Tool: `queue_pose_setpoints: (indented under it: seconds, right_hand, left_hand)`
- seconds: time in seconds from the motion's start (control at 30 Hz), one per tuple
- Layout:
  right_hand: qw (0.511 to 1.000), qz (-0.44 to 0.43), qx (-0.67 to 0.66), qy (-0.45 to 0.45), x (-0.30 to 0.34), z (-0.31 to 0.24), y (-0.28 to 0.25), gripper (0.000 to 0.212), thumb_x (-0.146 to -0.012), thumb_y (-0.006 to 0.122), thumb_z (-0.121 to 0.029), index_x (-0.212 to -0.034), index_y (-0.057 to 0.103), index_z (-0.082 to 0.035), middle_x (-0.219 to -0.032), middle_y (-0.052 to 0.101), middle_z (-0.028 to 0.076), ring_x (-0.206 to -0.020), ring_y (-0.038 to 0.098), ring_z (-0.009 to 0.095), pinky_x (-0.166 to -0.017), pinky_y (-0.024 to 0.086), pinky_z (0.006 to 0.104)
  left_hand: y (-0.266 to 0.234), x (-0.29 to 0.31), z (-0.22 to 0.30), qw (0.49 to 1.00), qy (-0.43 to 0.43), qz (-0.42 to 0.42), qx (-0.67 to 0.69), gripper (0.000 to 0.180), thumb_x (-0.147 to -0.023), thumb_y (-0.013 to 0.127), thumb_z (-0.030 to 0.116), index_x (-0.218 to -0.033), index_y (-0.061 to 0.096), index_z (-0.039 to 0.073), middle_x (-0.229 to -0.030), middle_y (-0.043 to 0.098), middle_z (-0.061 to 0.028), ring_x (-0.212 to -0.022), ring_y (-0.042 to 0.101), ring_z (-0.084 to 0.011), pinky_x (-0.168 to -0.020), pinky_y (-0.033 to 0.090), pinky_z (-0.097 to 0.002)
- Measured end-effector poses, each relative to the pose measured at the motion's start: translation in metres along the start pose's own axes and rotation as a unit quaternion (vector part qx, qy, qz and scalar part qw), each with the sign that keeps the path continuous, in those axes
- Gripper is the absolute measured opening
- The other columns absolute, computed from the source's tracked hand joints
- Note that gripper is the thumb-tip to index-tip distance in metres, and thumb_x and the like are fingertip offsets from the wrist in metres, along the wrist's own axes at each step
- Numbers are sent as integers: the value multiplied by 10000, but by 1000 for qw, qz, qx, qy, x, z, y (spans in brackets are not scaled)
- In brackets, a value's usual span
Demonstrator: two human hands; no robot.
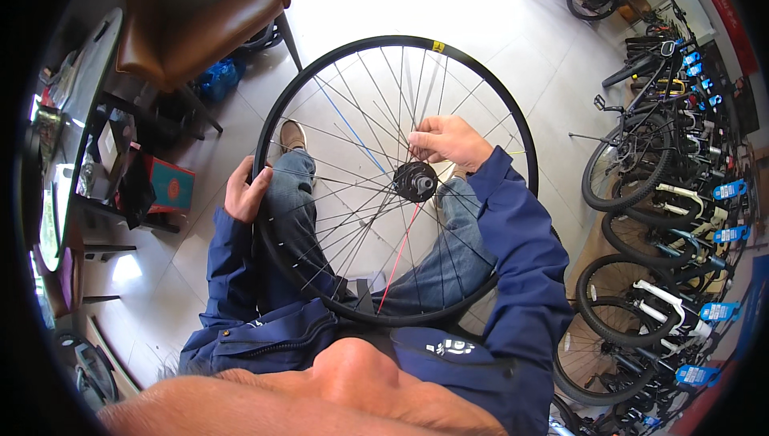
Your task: The person laces a bicycle wheel by inserting spokes into the hub and rim, then threads and tightens the spoke nipples. They rotate the wheel to access different sections and continue lacing additional spokes.
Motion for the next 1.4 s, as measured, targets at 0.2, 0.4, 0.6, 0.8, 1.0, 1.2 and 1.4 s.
queue_pose_setpoints:
  seconds: [0.2,0.4,0.6,0.8,1.0,1.2,1.4]
  right_hand:
    - [999,40,-22,14,9,0,-6,209,-1051,700,-176,-1171,700,-5,-1077,800,98,-939,768,151,-813,618,288]
    - [986,125,-113,-12,29,20,-20,284,-1075,685,-213,-1264,644,-5,-1169,790,151,-987,787,198,-846,629,310]
    - [987,129,-6,91,66,49,-50,376,-1112,688,-348,-1181,712,21,-1017,795,120,-850,774,153,-699,602,260]
    - [983,148,91,-55,83,-11,-45,313,-1037,791,-286,-1062,758,25,-850,771,55,-725,739,122,-639,550,251]
    - [870,233,394,-184,26,-52,10,432,-923,862,-416,-1004,786,1,-907,813,120,-804,799,256,-764,619,358]
    - [921,194,321,-104,4,-39,-5,419,-901,863,-422,-1027,809,-26,-913,826,157,-857,810,285,-814,628,375]
    - [870,243,402,-152,18,-56,7,314,-898,868,-353,-983,791,-60,-890,799,104,-876,792,291,-796,624,391]
  left_hand:
    - [1,0,-4,1000,-10,-4,20,407,-1071,701,412,-1135,667,12,-922,583,12,-878,516,-97,-797,419,-273]
    - [2,-1,1,1000,3,4,22,408,-1069,707,416,-1137,669,16,-913,569,23,-853,495,-82,-777,402,-266]
    - [2,1,1,1000,-11,0,23,407,-1068,705,416,-1138,670,17,-922,568,23,-861,489,-79,-789,395,-257]
    - [3,-3,-1,1000,8,3,18,419,-1063,707,422,-1148,674,13,-916,571,24,-861,495,-78,-784,403,-262]
    - [1,-5,-4,1000,0,-7,-11,415,-1060,706,417,-1142,679,11,-909,579,19,-866,506,-87,-788,416,-272]
    - [2,-4,-2,1000,2,-8,1,405,-1065,699,407,-1137,678,9,-917,582,16,-876,511,-92,-808,416,-271]
    - [1,-3,-1,1000,5,2,5,398,-1065,699,406,-1137,678,16,-923,584,16,-889,515,-93,-825,416,-268]
Point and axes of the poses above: each hand's wrist, its own x-axis away from the middle knuckle, its own y-axis out of the palm, z = x × y, the point moved 7 cm from there along -x, towards the middle knuckle
